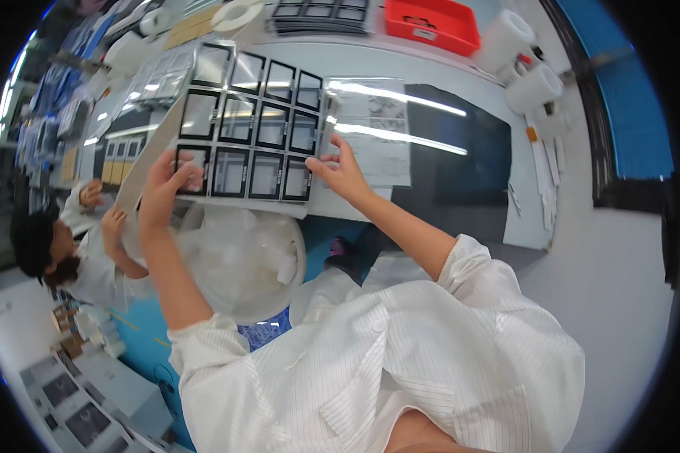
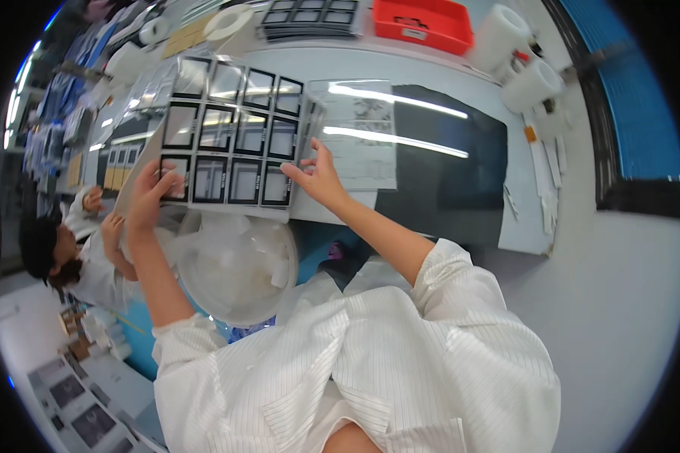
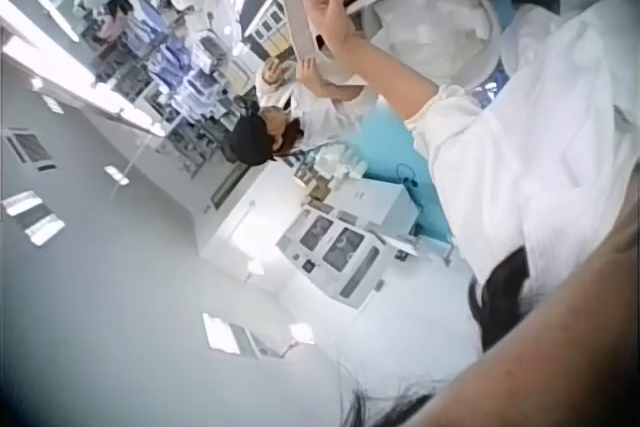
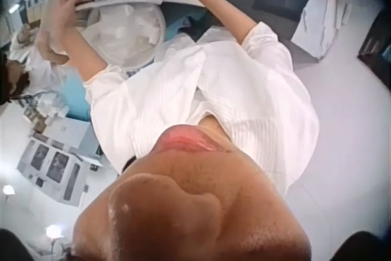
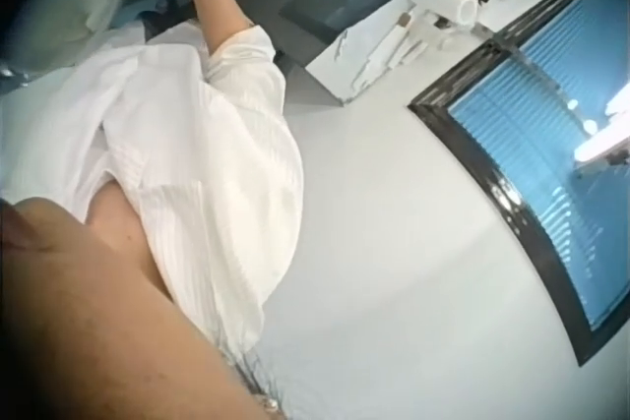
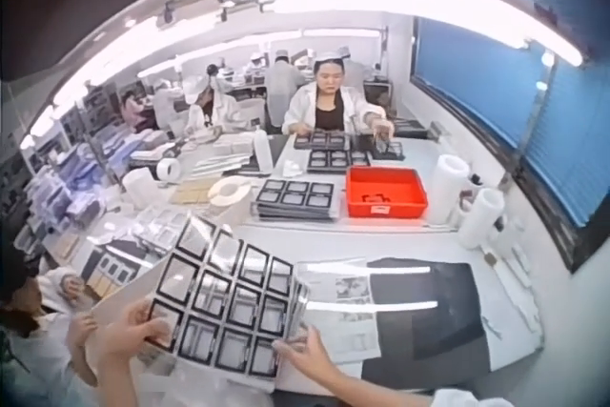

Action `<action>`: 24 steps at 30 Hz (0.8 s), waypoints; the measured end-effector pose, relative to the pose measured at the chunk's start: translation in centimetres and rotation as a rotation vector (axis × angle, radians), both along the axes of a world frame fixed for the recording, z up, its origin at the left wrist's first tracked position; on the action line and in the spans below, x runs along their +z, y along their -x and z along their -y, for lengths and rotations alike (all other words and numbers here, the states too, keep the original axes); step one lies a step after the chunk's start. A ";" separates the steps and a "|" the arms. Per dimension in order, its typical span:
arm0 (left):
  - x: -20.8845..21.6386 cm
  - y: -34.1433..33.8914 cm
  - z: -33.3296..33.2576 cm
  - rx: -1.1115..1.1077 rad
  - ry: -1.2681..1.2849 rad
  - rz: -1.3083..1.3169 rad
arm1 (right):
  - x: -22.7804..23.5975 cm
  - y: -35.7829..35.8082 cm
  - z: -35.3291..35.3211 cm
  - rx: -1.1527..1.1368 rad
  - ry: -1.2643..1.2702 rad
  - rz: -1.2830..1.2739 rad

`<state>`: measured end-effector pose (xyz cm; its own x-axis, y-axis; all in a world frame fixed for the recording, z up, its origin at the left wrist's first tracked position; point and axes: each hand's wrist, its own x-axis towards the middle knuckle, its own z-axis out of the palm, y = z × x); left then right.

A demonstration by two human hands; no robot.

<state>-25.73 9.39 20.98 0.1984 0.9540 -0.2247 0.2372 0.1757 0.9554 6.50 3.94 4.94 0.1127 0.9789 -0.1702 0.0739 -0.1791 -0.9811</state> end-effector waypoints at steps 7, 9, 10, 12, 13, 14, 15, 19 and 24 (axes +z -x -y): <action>-2.0 -9.4 5.4 -0.093 0.076 0.362 | 5.1 -11.8 3.2 -0.021 -0.017 -0.483; -6.8 -13.9 7.5 -0.060 0.209 0.520 | 5.1 -17.2 6.2 -0.086 -0.027 -0.371; -9.3 -16.5 8.7 -0.026 0.305 0.592 | 5.3 -19.7 7.7 -0.109 -0.038 -0.321; -12.9 -21.2 11.5 0.014 0.649 0.765 | 4.0 -24.2 10.6 -0.207 0.032 -0.241; -14.1 -23.2 13.0 -0.042 0.658 0.766 | 3.2 -25.6 11.9 -0.293 0.106 -0.173; -15.0 -24.6 14.2 -0.099 0.670 0.773 | 3.2 -26.7 12.5 -0.316 0.115 -0.164; -16.0 -25.3 15.0 -0.107 0.690 0.772 | 3.2 -27.8 12.8 -0.223 0.295 0.391; -18.2 -27.1 16.6 -0.092 0.713 0.923 | 4.1 -23.7 13.5 -0.085 -0.166 1.243; -14.8 -28.4 16.1 -0.303 0.554 0.476 | 4.3 -17.1 13.4 0.438 -0.180 0.972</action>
<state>2.69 -6.71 6.15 0.6260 0.6166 -0.4774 -0.0611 0.6491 0.7582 23.60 -9.50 9.28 -0.2434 0.9688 -0.0466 0.8575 0.1925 -0.4772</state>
